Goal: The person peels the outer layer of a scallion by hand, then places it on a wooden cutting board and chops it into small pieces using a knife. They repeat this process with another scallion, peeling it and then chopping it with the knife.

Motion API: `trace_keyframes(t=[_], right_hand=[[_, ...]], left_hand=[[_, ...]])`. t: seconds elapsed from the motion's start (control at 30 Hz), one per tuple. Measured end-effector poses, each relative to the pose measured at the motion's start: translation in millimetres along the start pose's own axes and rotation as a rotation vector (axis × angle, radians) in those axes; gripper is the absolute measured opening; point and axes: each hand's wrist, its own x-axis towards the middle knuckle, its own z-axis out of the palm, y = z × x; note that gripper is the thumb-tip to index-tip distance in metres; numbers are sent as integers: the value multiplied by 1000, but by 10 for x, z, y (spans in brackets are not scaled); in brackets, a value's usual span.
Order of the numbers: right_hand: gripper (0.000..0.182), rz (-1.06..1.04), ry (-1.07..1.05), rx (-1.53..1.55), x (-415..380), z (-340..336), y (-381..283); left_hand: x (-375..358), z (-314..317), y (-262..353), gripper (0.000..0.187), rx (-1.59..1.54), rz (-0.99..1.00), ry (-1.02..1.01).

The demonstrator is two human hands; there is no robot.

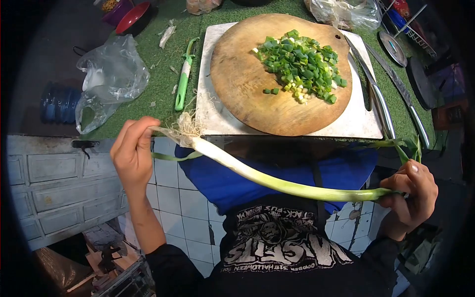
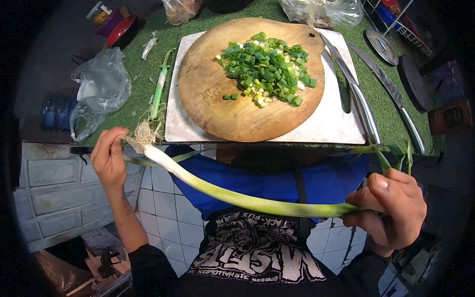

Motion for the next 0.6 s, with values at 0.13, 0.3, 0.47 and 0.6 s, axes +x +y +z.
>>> trace_keyframes(t=[0.13, 0.3, 0.47, 0.6], right_hand=[[79, 81, 71, 76, -123, 50, 63], [78, 239, 212, 130, -379, -75, 173], [95, 463, 249, 196, -645, -277, 263], [102, 483, 341, 43, -726, -399, 313]], left_hand=[[34, -104, -35, 11, 28, 31, -26], [36, -228, -253, 11, 251, 68, 77], [-49, -367, -473, 20, 218, -100, 54], [-67, -265, -492, 21, 37, -258, 116]])
